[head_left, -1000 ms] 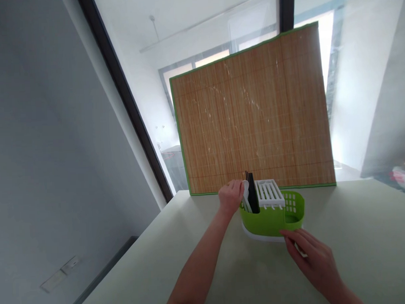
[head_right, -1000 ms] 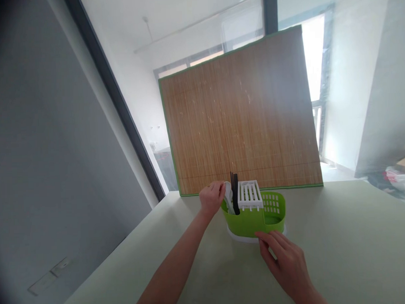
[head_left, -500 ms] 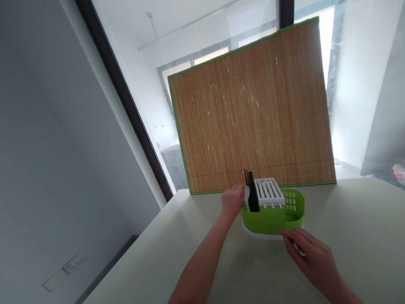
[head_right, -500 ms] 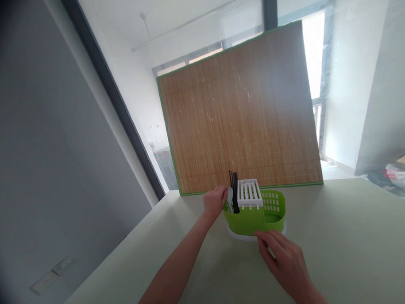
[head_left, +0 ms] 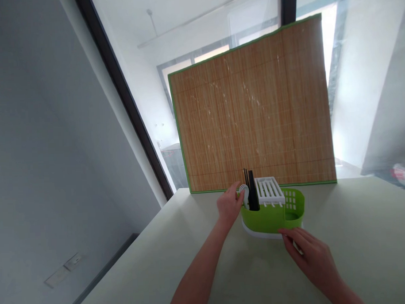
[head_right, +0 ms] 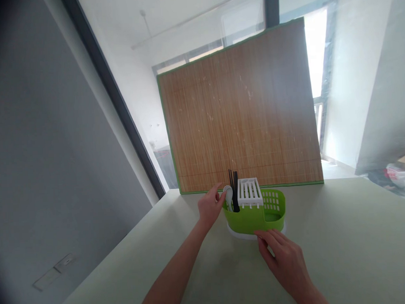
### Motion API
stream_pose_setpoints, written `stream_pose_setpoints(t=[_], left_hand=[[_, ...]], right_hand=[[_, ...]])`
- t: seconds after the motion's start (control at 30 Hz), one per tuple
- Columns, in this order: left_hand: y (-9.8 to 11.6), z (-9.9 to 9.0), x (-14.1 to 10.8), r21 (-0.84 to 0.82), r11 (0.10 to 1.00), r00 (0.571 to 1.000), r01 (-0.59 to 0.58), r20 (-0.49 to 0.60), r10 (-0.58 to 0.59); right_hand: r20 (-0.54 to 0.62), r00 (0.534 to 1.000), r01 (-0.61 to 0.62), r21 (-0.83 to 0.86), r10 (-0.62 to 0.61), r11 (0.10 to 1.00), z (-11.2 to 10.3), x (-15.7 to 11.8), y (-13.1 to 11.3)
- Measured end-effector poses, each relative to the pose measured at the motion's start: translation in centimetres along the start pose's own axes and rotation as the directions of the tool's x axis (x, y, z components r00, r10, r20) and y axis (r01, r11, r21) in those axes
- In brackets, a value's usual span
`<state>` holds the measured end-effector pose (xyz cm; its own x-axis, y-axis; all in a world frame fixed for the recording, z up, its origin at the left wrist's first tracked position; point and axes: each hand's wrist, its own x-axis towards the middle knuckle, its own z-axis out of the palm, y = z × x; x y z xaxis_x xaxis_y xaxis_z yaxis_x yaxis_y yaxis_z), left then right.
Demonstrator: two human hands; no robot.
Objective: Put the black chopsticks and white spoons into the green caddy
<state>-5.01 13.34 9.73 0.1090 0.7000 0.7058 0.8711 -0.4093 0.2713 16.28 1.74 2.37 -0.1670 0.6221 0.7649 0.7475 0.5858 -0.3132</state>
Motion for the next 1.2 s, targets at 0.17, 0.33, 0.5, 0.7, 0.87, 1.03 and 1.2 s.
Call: stream_pose_setpoints(t=[0.17,0.33,0.5,0.7,0.87,1.03,1.2], left_hand=[[0.8,-0.1,-8.1,-0.151,0.988,1.0,0.023,-0.012,-0.026],[2.7,2.9,-15.7,-0.272,0.928,0.855,-0.255,0.384,0.348],[3.3,4.1,-16.4,-0.241,0.957,0.796,-0.163,0.541,0.272],[2.7,4.4,-16.0,-0.254,0.949,0.782,-0.186,0.547,0.299],[2.3,4.7,-15.9,-0.256,0.945,0.828,-0.204,0.471,0.306],[2.3,4.4,-15.7,-0.25,0.943,0.823,-0.221,0.47,0.318],[2.5,4.8,-16.1,-0.253,0.938,0.792,-0.237,0.509,0.337]], right_hand=[[0.228,0.945,-0.247,0.034,0.233,0.968,1.8,-0.5,-0.7],[0.597,0.739,-0.35,-0.056,0.312,0.935,4.9,-2.4,-1.2],[0.601,0.719,-0.376,-0.085,0.349,0.923,6.1,-3.3,-0.8],[0.577,0.744,-0.392,-0.034,0.338,0.919,6.0,-3.0,-0.8],[0.348,0.817,-0.471,-0.056,0.46,0.88,4.8,-1.6,-0.3],[-0.339,0.835,-0.502,-0.143,0.434,0.853,3.6,3.0,-0.4],[-0.447,0.742,-0.622,-0.18,0.499,0.762,5.5,6.6,-2.0]])
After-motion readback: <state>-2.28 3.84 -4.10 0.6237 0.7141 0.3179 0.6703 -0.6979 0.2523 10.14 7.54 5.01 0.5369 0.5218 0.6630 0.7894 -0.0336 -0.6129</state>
